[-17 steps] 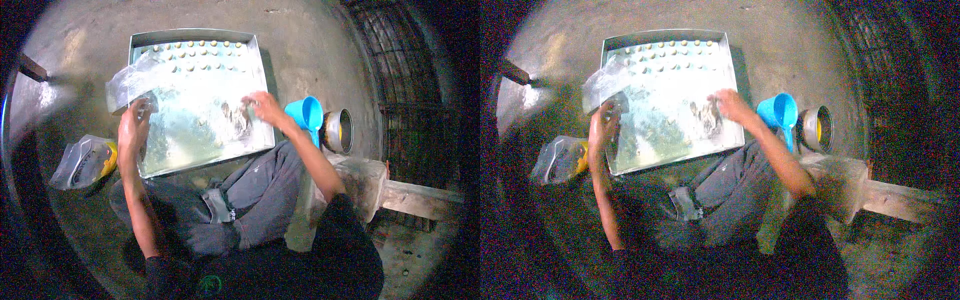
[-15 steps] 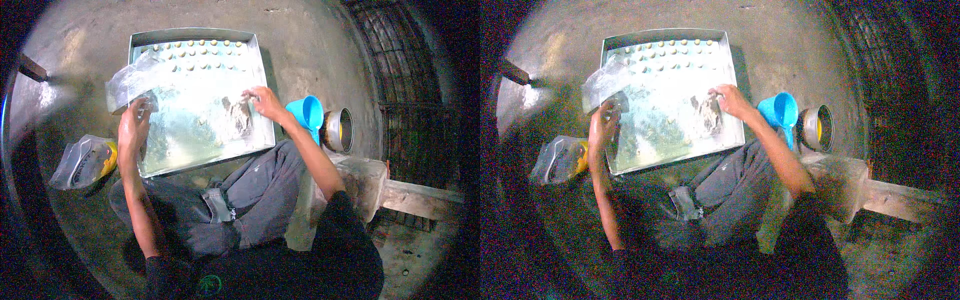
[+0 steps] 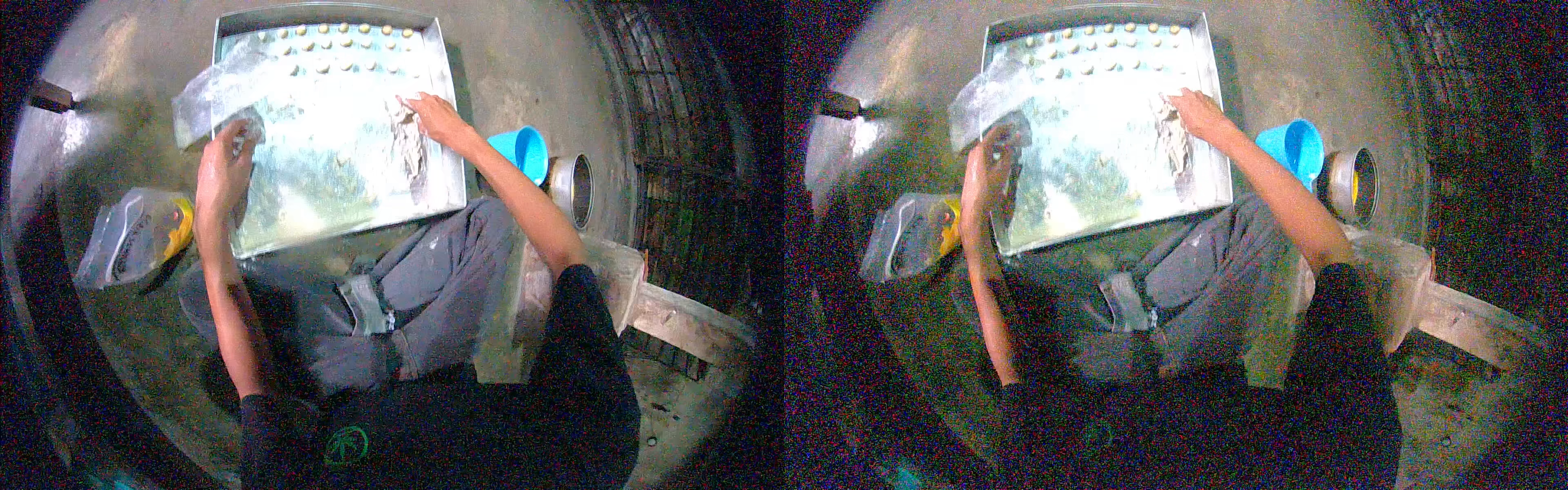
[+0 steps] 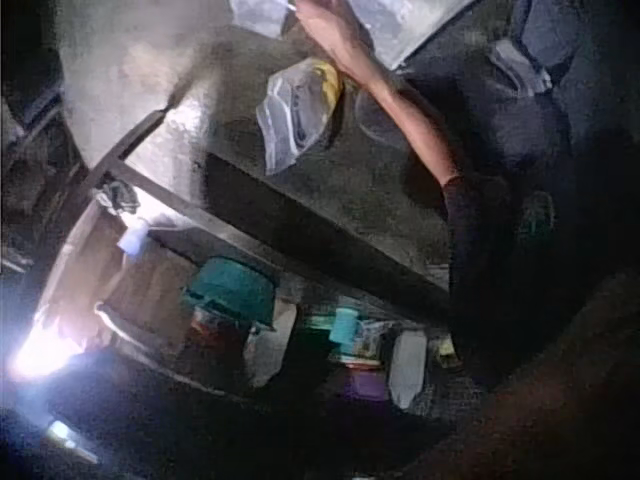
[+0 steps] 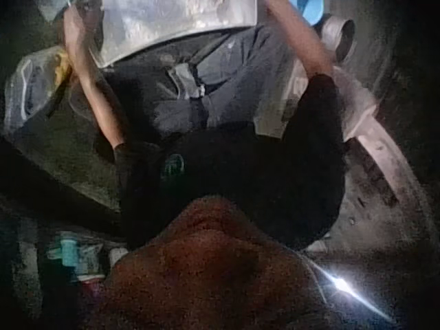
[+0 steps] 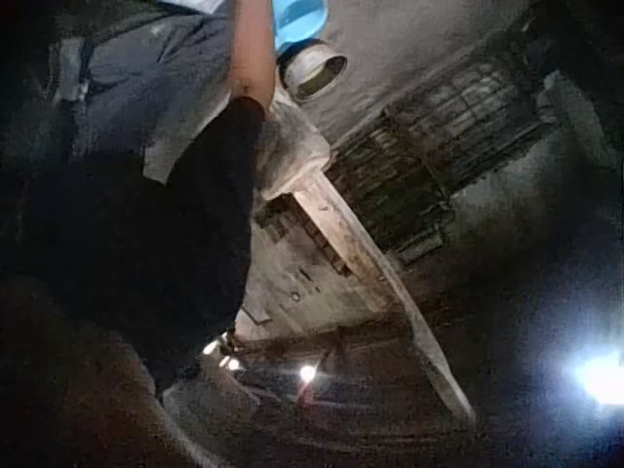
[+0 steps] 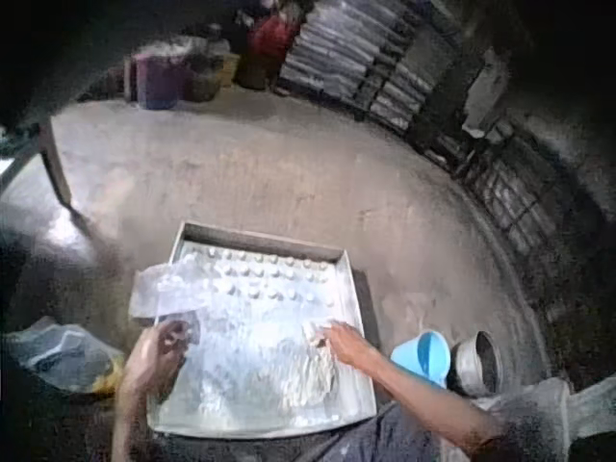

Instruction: The person shapes portions of dough into small balls by hand and arranges them in rows on a large metal tray.

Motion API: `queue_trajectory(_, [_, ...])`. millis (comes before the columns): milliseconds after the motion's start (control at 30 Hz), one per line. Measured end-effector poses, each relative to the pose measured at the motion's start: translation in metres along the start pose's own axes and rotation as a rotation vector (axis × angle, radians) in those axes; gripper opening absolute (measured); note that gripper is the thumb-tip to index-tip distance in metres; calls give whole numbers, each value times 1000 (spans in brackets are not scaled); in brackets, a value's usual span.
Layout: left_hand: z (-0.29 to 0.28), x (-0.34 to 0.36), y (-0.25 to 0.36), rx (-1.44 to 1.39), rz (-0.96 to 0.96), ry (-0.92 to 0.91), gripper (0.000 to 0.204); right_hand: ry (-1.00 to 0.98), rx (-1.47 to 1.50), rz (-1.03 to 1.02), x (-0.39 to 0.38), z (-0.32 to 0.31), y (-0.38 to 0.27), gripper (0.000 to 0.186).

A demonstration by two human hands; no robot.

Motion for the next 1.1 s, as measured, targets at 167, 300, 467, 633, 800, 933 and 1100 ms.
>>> queue_trajectory(167, [0,-1,3,36,40,18,31,147,50,15,-23,21,2,49])
queue_trajectory(300, [5,3,-6,-11,64,-4,32,198,6,27,-69,40,-14,51])
queue_trajectory(467, [-1,2,-11,28,75,22,31,-186,227,165,-102,46,-75,38])
queue_trajectory(633, [9,6,-11,-32,53,-14,30,-184,324,17,-115,71,-114,16])
queue_trajectory(800, [3,1,3,-14,69,4,29,-24,587,330,-112,52,-135,21])
queue_trajectory(933, [-2,-1,-5,-21,67,22,30,-31,602,357,-90,10,-163,34])
queue_trajectory(1100, [1,4,-4,-34,91,18,32,252,634,490,-89,8,-149,38])
Point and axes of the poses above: each hand's wrist, its own x-axis towards the middle knuckle, its own z-axis out of the palm, y = z × x, the point moved 6 cm from there along x, towards the middle knuckle, and after that the axes turned 5 degrees about y, right-handed, at the moved point
